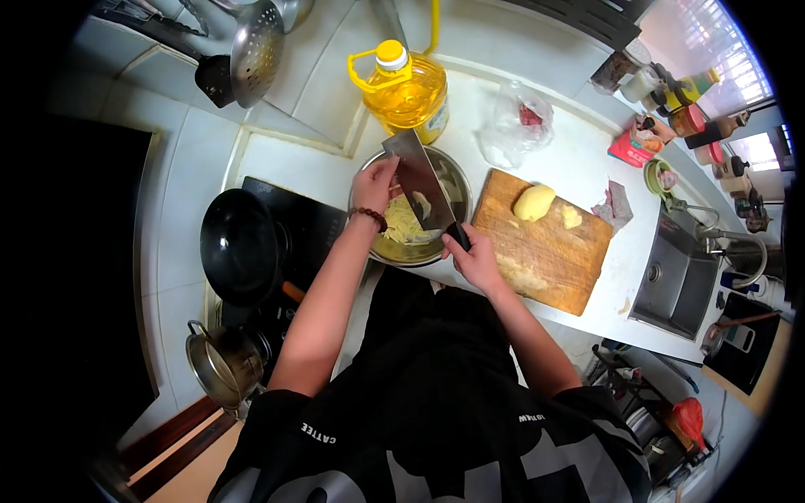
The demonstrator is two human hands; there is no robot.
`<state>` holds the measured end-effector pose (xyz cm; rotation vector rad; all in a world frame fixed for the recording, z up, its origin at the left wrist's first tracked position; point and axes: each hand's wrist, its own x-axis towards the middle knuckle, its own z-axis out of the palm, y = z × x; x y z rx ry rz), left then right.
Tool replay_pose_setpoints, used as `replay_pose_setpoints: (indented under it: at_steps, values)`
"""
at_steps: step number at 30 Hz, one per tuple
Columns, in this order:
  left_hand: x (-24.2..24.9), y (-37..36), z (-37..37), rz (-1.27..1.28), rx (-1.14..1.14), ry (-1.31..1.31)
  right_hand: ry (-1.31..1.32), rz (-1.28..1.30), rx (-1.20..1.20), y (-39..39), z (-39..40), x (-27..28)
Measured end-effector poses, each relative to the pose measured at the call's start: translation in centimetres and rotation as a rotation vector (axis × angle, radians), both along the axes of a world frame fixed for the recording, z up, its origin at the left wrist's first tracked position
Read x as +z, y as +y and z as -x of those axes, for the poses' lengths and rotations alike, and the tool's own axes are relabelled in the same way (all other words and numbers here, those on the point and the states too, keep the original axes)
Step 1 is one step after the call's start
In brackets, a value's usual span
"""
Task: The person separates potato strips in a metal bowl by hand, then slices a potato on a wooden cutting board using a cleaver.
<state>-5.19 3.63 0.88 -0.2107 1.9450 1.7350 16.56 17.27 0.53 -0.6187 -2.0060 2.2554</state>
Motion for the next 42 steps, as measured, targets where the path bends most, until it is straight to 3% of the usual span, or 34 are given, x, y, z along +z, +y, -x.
replay_pose_setpoints:
  at_steps: [2, 5, 6, 8, 9, 10, 11, 12, 14, 16, 22, 24, 26, 27, 28, 30, 31, 32, 34, 38, 40, 42]
  values:
    - [-1.1, -0.9, -0.5, -0.084, 0.004, -0.024, 0.049, 0.015, -0.036, 0.1, -0.1, -0.1]
    - [-4.6, -3.1, -0.6, 0.131, -0.138, 0.006, -0.135, 0.093, -0.051, 0.8, -0.3, 0.3]
    - [-4.1, -3.4, -0.6, 0.131, -0.141, 0.005, -0.058, -0.060, -0.053, 1.0, -0.3, 0.1]
    - [-3.0, -3.7, -0.7, 0.788, -0.657, 0.469, 0.016, -0.212, -0.058, 1.5, -0.5, 0.1]
    - [-2.3, -3.6, -0.9, 0.789, -0.660, 0.469, -0.019, -0.428, -0.016, 1.9, -0.6, 0.6]
    - [-1.5, -3.4, -1.0, 0.430, -0.435, 0.227, -0.054, -0.645, 0.025, 2.2, -0.7, 1.1]
    - [-0.8, -3.2, -1.3, 0.072, -0.205, -0.013, -0.056, -0.644, 0.022, 2.3, -0.8, 1.3]
    - [-0.3, -3.2, -1.4, 0.073, -0.209, -0.014, 0.043, -0.745, 0.027, 2.4, -0.9, 1.5]
    - [0.4, -3.8, -1.6, -0.300, -0.103, -0.123, 0.141, -0.840, 0.034, 2.3, -1.1, 1.8]
    - [-1.1, -4.7, -1.2, -0.280, -0.083, -0.108, 0.183, -0.948, 0.072, 2.1, -1.3, 1.8]
    - [-5.4, -8.0, 0.7, -0.181, -0.087, -0.113, 0.220, -0.948, 0.067, 1.4, -1.3, 1.5]
    - [-7.3, -9.6, 1.7, -0.028, 0.200, 0.260, 0.223, -0.969, 0.077, 1.7, -1.2, 1.7]
    - [-1.8, -10.0, 2.0, 0.023, 0.193, 0.219, 0.223, -0.992, 0.081, 2.5, -1.2, 1.9]
    - [0.3, -10.3, 2.7, 0.139, 0.014, 0.164, 0.242, -1.022, 0.111, 3.1, -1.2, 2.1]
    - [1.2, -10.0, 2.9, 0.141, 0.015, 0.164, 0.263, -1.051, 0.143, 3.6, -1.2, 2.2]
    - [3.2, -9.1, 3.3, 0.410, -0.420, 0.611, 0.302, -1.102, 0.192, 4.9, -0.8, 1.7]
    - [5.9, -7.3, 2.8, 0.487, -0.593, 0.571, 0.334, -1.155, 0.240, 5.4, -0.7, 1.6]
    - [6.4, -5.8, 2.3, 0.486, -0.592, 0.572, 0.334, -1.157, 0.241, 5.8, -0.5, 1.6]
    - [6.6, -3.8, 1.6, 0.520, -1.098, 0.531, 0.354, -1.275, 0.356, 6.4, -0.1, 2.2]
    - [1.8, -3.7, 2.3, 0.420, -1.194, 0.516, 0.394, -1.295, 0.377, 7.2, 0.4, 3.3]
    - [0.8, -3.6, 3.4, 0.779, -1.086, 0.628, 0.374, -1.306, 0.401, 7.5, 0.2, 3.7]
    - [1.2, -3.1, 3.9, 0.864, -1.032, 0.556, 0.367, -1.311, 0.397, 7.7, 0.2, 3.6]
